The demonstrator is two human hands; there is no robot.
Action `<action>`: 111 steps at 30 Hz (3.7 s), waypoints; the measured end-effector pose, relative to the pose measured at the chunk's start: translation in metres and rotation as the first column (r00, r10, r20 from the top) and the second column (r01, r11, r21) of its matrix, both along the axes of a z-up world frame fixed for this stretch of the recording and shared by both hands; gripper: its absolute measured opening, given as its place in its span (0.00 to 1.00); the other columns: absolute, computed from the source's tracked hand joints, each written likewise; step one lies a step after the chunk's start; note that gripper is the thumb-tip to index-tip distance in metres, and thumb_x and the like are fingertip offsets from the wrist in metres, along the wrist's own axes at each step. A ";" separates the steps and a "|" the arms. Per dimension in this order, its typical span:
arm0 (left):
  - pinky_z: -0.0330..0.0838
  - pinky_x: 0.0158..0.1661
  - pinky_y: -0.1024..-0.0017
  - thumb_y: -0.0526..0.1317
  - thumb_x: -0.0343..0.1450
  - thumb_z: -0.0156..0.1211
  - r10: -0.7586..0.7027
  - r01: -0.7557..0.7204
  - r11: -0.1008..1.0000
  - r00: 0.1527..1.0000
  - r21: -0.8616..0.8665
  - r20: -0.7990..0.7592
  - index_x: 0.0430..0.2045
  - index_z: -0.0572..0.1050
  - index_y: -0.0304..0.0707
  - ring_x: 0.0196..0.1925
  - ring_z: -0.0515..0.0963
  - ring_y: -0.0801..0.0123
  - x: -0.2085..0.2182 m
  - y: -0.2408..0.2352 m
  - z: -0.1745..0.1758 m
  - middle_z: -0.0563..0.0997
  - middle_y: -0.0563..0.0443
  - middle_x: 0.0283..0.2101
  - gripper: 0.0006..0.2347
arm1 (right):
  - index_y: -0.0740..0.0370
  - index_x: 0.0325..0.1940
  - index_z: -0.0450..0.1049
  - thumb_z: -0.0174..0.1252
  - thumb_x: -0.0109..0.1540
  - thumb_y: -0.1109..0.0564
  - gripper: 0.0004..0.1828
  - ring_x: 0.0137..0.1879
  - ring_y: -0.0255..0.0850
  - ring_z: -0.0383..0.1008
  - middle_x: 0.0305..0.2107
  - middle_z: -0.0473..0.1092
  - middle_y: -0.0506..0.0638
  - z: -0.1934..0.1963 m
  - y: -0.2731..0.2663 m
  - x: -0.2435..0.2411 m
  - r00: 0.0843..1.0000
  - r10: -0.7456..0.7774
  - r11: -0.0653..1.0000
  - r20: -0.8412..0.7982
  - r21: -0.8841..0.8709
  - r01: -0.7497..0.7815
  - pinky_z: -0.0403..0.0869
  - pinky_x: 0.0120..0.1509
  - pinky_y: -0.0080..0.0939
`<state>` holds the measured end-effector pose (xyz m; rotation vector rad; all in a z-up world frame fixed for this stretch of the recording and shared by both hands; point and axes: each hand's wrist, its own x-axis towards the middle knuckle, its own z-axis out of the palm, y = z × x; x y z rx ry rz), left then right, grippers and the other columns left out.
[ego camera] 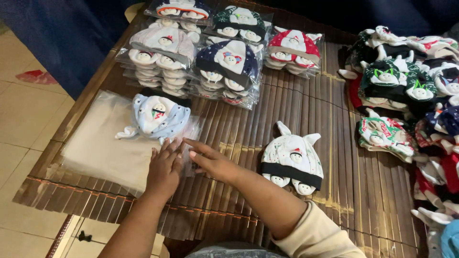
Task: Packaging sets of baby hats and booties into clear plastic bags.
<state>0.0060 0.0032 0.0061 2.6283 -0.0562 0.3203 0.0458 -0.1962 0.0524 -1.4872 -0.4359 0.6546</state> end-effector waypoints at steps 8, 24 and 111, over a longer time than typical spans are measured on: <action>0.51 0.69 0.38 0.47 0.74 0.46 -0.009 0.010 1.000 0.999 0.024 -0.042 0.68 0.66 0.60 0.76 0.60 0.54 -0.004 -0.004 0.012 0.68 0.55 0.71 0.23 | 0.39 0.42 0.84 0.59 0.65 0.33 0.16 0.36 0.39 0.82 0.25 0.78 0.44 -0.067 0.033 0.029 0.918 -0.380 0.853 0.115 -0.340 0.396 0.80 0.42 0.41; 0.37 0.69 0.26 0.55 0.78 0.38 0.147 -0.128 0.975 0.985 0.183 -0.095 0.72 0.61 0.58 0.79 0.55 0.60 0.000 0.000 0.009 0.66 0.56 0.72 0.24 | 0.46 0.41 0.87 0.69 0.57 0.51 0.09 0.43 0.45 0.82 0.30 0.81 0.50 -0.040 -0.096 0.004 0.799 -0.524 0.695 0.296 -0.394 0.602 0.78 0.50 0.43; 0.58 0.62 0.32 0.41 0.70 0.54 -0.720 0.580 0.692 0.519 0.429 0.461 0.38 0.77 0.41 0.59 0.74 0.51 0.023 -0.284 -0.016 0.79 0.43 0.53 0.08 | 0.53 0.56 0.75 0.58 0.58 0.57 0.21 0.36 0.53 0.70 0.34 0.68 0.57 -0.001 -0.251 -0.078 0.111 0.440 0.050 0.891 -0.148 0.988 0.68 0.31 0.49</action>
